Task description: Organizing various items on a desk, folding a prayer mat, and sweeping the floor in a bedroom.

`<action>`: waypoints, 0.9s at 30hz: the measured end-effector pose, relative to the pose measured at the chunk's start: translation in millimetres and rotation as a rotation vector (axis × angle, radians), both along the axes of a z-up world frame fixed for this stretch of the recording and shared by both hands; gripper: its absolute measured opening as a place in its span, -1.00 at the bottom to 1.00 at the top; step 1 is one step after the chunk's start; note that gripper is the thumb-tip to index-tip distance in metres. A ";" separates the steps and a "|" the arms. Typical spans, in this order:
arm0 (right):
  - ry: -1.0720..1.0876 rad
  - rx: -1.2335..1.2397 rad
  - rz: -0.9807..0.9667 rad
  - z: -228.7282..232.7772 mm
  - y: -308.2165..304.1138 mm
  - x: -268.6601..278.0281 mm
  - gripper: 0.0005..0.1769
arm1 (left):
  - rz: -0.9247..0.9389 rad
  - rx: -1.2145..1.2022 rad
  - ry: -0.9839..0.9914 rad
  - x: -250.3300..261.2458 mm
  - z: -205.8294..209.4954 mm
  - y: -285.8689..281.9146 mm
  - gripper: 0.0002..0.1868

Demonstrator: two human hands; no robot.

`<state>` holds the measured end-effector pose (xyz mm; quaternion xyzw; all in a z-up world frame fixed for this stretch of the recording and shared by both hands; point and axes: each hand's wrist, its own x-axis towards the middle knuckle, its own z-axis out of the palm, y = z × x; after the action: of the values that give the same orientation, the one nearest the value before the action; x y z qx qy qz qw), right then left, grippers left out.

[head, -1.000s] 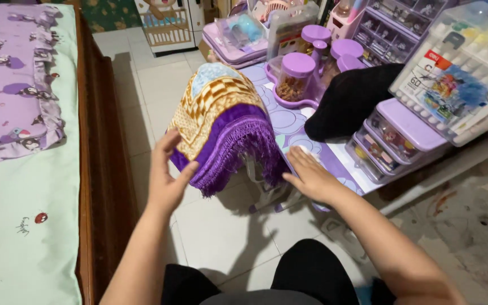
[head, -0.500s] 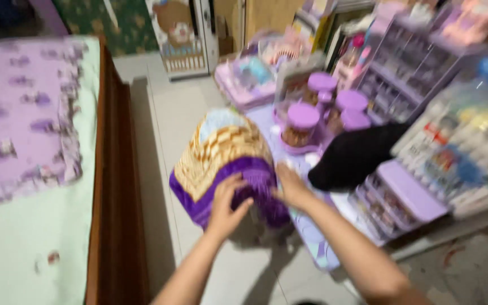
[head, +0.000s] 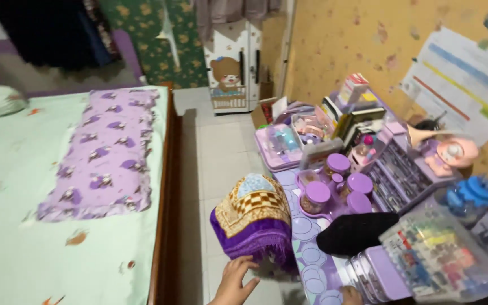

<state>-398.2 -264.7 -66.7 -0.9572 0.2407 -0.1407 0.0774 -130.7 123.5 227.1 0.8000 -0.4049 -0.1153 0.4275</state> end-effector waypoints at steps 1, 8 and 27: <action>0.219 0.055 -0.135 20.4 11.0 7.1 -0.67 | -0.020 0.070 0.034 -7.8 12.3 12.7 -0.60; 0.397 0.766 0.187 97.9 121.6 78.9 -0.89 | -0.144 0.155 0.075 -24.4 69.6 66.5 -0.62; 0.050 1.597 0.067 317.2 323.7 -49.3 -0.68 | -0.379 0.371 0.135 -106.2 133.4 149.6 -0.55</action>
<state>-447.5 59.0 250.5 -0.6221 0.2416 0.0982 0.7382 -236.9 273.1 360.5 0.7652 -0.4898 -0.3185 0.2706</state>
